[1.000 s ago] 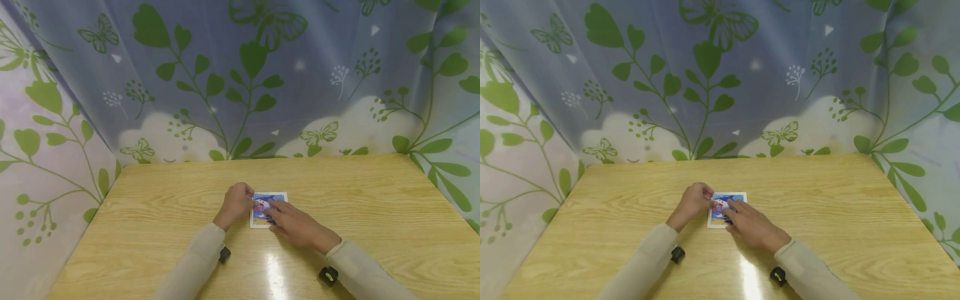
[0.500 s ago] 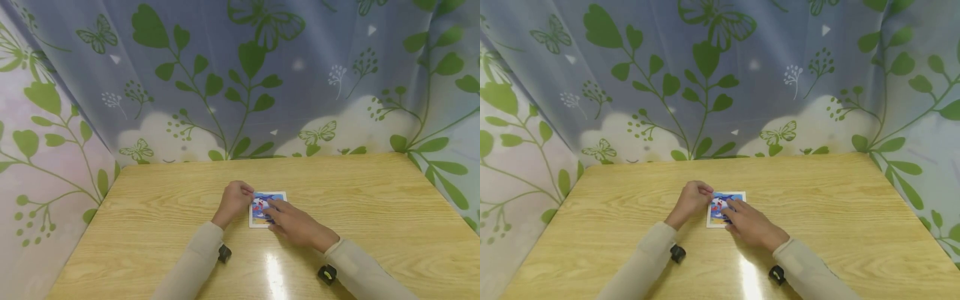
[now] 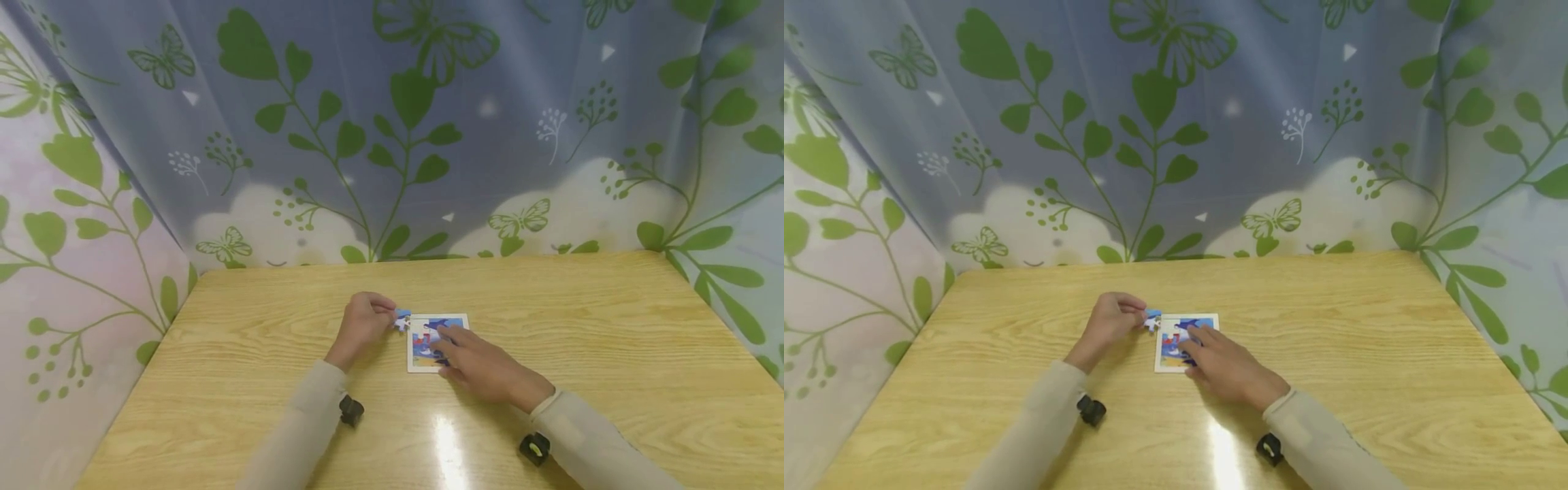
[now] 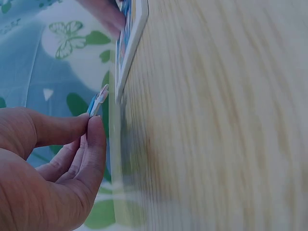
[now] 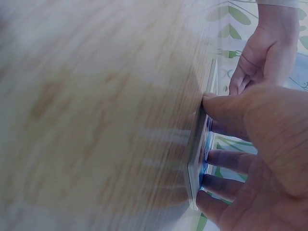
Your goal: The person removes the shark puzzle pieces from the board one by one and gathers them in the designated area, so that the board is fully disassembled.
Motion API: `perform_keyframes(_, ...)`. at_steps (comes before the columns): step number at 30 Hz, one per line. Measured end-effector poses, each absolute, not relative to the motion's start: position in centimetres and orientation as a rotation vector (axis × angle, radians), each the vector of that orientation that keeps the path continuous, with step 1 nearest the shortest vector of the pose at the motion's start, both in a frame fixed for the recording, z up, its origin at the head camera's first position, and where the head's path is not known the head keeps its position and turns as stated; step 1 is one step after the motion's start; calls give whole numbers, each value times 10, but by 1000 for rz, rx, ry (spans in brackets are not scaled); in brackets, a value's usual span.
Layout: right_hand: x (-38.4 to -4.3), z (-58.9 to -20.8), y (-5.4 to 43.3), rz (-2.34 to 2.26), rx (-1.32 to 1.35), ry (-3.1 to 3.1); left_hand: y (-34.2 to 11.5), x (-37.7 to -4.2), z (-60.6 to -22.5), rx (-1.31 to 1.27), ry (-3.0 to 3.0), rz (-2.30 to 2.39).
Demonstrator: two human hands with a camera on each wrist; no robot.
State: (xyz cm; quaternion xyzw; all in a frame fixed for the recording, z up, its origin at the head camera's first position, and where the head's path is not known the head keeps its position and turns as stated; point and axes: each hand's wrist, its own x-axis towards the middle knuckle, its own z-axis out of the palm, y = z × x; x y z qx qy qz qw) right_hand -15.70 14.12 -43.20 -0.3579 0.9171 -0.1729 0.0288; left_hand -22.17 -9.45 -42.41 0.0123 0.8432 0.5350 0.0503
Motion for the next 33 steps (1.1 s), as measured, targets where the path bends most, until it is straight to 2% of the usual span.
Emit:
perform_keyframes(18,-155,-430,143,-527,-1140,2836,-167,-219,-431,-175,2557,1713)
perform_keyframes(33,-157,-432,143,-527,-1171,2839,-185,-220,-430,-254,2706,1532)
